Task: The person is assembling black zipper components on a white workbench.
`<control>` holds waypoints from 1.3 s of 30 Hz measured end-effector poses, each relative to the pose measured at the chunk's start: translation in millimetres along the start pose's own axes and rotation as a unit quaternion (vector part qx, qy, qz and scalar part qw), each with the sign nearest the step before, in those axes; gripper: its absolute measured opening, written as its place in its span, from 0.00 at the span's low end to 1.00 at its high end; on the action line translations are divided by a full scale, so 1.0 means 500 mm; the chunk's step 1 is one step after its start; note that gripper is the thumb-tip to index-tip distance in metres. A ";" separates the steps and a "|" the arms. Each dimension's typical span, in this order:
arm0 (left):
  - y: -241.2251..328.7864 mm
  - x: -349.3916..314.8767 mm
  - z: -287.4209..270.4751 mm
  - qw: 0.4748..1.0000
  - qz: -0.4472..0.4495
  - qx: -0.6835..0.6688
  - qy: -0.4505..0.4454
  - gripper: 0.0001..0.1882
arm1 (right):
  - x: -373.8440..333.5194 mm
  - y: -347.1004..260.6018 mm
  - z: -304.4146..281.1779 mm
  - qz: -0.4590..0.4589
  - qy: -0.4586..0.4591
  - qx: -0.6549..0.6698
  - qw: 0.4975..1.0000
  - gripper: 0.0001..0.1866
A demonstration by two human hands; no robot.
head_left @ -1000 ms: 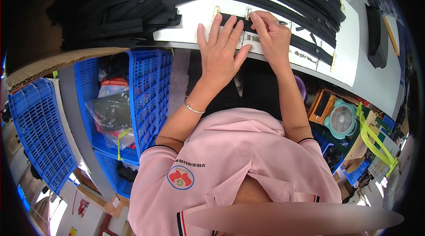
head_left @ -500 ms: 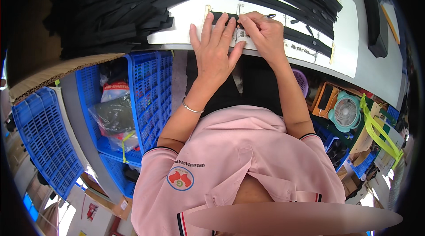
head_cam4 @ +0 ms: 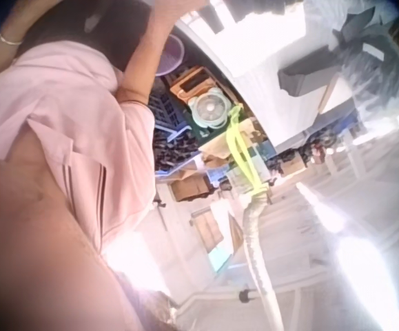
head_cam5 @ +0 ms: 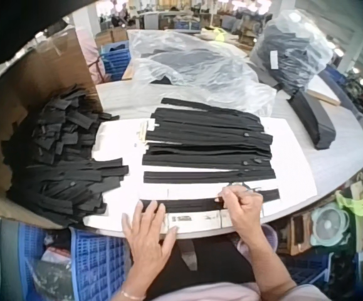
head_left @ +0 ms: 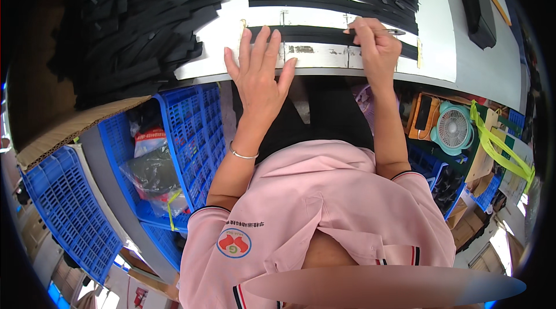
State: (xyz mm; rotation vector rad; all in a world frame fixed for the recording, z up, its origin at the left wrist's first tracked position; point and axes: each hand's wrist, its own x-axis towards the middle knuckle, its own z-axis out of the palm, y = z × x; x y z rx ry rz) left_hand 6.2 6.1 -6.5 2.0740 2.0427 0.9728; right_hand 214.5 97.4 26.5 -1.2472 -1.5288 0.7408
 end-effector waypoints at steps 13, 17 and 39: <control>0.084 0.025 0.019 0.996 0.056 -0.062 -0.038 0.35 | 0.006 0.032 -0.023 0.033 0.009 -0.049 0.998 0.10; 0.123 0.031 0.055 0.989 0.087 -0.100 -0.062 0.34 | 0.006 0.025 -0.023 0.080 -0.024 -0.043 0.996 0.11; 0.130 0.034 0.065 0.992 0.090 -0.056 -0.071 0.26 | -0.001 0.054 -0.039 -0.025 -0.071 -0.049 0.996 0.11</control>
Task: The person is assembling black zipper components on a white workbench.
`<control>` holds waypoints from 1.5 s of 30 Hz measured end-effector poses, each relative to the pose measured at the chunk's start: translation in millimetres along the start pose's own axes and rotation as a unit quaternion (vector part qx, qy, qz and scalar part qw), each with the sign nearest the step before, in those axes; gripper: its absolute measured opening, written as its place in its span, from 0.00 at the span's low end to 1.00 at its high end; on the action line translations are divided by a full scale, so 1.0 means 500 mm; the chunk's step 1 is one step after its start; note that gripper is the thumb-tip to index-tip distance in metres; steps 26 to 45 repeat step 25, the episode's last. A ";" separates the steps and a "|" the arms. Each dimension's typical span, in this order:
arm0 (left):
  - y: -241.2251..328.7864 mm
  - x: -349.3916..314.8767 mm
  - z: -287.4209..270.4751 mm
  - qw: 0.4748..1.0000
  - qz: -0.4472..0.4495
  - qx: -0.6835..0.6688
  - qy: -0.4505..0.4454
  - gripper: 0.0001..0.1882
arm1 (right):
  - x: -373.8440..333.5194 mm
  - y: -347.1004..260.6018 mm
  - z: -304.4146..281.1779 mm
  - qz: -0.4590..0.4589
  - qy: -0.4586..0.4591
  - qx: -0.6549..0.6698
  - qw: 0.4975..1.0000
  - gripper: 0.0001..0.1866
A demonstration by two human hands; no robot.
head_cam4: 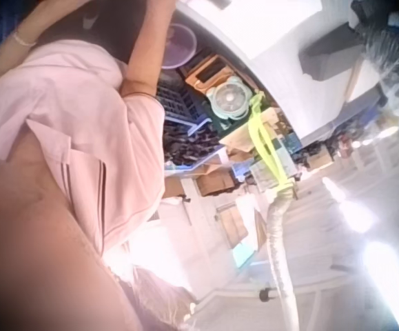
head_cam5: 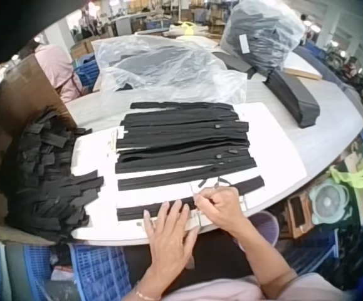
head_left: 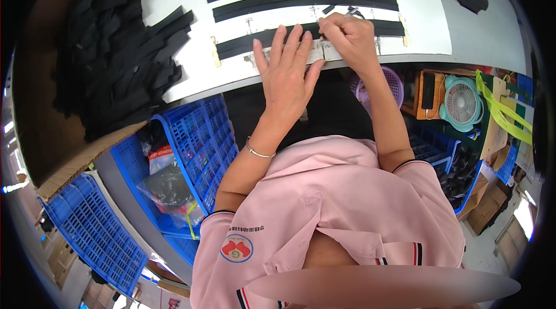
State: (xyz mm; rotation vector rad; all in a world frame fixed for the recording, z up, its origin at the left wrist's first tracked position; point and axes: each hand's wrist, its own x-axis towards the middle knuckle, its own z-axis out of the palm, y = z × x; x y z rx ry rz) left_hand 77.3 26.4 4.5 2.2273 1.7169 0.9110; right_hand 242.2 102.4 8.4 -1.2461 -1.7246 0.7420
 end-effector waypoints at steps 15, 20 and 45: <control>0.002 0.003 0.000 1.000 0.006 0.007 -0.011 0.26 | -0.001 0.073 -0.168 0.098 0.139 0.067 0.983 0.13; 0.039 0.035 0.020 0.999 0.003 -0.034 0.017 0.22 | 0.000 0.084 -0.169 0.100 0.113 0.029 0.988 0.13; 0.096 0.115 0.095 0.991 0.066 -0.106 -0.041 0.21 | -0.003 0.080 -0.169 0.126 0.105 0.063 0.984 0.13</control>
